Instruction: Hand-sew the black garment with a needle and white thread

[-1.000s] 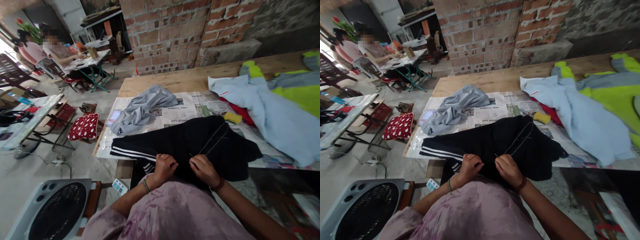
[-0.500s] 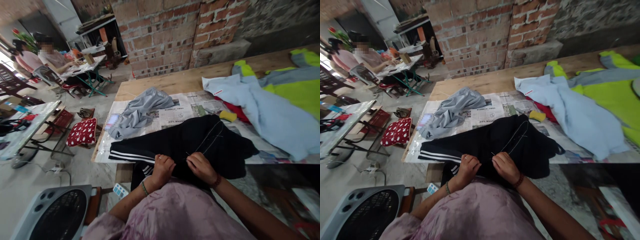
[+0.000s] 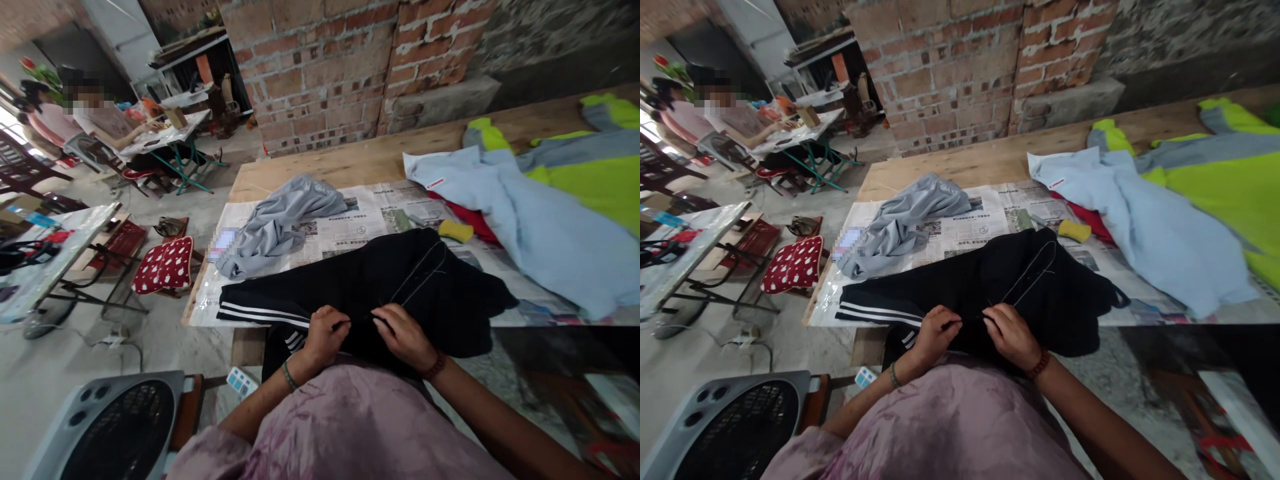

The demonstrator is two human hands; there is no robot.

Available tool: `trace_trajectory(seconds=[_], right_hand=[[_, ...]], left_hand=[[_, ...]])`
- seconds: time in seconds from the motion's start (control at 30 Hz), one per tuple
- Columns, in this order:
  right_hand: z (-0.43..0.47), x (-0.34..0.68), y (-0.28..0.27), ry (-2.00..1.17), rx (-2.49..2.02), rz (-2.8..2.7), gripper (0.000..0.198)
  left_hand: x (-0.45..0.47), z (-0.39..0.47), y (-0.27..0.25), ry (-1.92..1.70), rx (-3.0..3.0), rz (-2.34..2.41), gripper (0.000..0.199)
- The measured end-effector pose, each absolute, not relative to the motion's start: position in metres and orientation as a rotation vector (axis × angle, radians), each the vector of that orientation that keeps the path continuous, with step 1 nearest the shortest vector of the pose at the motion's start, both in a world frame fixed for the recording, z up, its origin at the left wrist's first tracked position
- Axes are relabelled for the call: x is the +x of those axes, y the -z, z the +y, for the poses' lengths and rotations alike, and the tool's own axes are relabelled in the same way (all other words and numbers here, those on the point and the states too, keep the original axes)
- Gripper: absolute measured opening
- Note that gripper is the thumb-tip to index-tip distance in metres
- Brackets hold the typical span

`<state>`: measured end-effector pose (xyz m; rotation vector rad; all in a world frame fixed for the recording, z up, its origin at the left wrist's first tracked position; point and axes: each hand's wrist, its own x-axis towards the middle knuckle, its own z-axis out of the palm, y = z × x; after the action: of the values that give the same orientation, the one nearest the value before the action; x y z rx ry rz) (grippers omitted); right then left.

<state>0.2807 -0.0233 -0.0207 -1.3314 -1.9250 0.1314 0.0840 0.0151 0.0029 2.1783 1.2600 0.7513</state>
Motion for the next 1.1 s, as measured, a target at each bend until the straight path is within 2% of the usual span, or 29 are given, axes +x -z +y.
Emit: trace_trajectory(seconds=[0.1,0.23,0.4,0.57,0.83,1.1], right_hand=[[-0.036,0.280,0.014,-0.192,-1.373,-1.781,0.028],[-0.057,0.274,0.012,-0.304,-1.480,-1.599,0.032],[-0.068,0.257,0.025,-0.759,-1.501,-1.554,0.019],[-0.060,0.244,0.033,-1.067,-1.549,-1.447,0.026],[-0.050,0.242,0.030,-0.892,-1.536,-1.602,0.024],[-0.049,0.240,0.034,-0.924,-1.555,-1.572,0.023]], left_hand=[[0.085,0.017,-0.004,-0.735,2.150,1.265,0.011],[0.085,0.019,-0.005,-0.680,2.090,1.264,0.011],[0.084,0.020,-0.004,-0.701,1.996,1.249,0.016],[0.084,0.018,0.000,-0.744,2.015,1.208,0.018],[0.087,0.016,0.002,-0.754,2.044,1.220,0.015],[0.088,0.013,0.001,-0.786,2.096,1.201,0.016]])
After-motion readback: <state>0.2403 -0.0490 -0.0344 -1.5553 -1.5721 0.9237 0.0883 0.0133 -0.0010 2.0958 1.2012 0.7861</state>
